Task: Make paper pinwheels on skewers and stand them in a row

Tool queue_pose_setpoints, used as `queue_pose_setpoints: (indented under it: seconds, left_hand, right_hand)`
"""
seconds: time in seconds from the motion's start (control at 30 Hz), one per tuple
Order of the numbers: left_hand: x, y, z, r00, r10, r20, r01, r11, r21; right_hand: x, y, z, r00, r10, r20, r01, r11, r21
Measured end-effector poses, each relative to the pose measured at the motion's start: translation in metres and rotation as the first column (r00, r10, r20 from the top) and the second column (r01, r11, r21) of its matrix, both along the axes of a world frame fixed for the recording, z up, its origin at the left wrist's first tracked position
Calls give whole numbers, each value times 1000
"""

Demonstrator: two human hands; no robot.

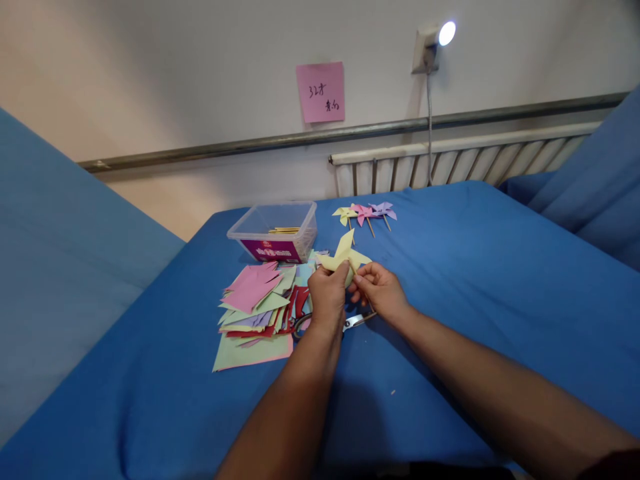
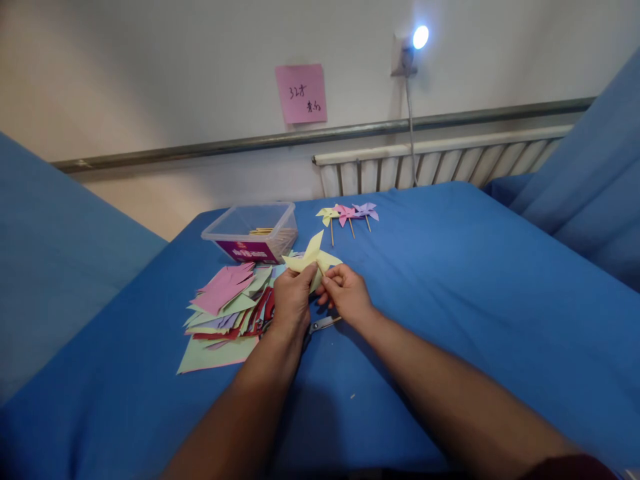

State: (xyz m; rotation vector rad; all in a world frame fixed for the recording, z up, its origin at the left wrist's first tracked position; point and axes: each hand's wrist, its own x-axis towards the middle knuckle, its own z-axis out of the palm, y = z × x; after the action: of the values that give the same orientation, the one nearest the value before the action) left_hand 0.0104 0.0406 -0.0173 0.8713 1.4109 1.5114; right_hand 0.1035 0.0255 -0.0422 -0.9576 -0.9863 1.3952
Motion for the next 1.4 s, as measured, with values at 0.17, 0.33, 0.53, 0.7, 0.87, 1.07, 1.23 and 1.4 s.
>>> queue_pose_setpoints:
  seconds: [0.17, 0.33, 0.53, 0.7, 0.87, 1.07, 1.23, 1.4]
  left_hand:
    - [-1, 0, 0, 998, -21, -64, 23, 999, 32]
    - [-1, -1, 0, 996, 0, -85, 2, 1000, 31]
    - [-2, 0, -1, 996, -3, -92, 5, 1000, 25]
    - [-2, 0, -1, 994, -3, -112, 7, 999, 33]
    - [-2, 0, -1, 994, -12, -110, 16, 999, 40]
    - [-2, 0, 0, 988, 3, -152, 5, 999, 53]
    - [-2, -1, 1, 990, 1, -139, 6, 999, 51]
    - [-2, 0, -1, 993, -14, -120, 20, 999, 47]
  right_hand:
    - [1, 0, 1, 1000, 10, 11, -10, 1000, -12]
    - [1, 1, 0, 1000, -10, 29, 10, 1000, -15]
    - [0, 1, -1, 996, -44, 72, 46, 999, -22]
    - [1, 2, -2, 997, -32, 64, 33, 999, -14]
    - [2, 2, -2, 998, -20, 52, 21, 999, -25]
    - [2, 2, -2, 998, -23, 61, 24, 999, -21]
    - [3, 1, 0, 993, -41, 114, 41, 999, 2]
    - [5, 1, 0, 980, -50, 194, 44, 999, 32]
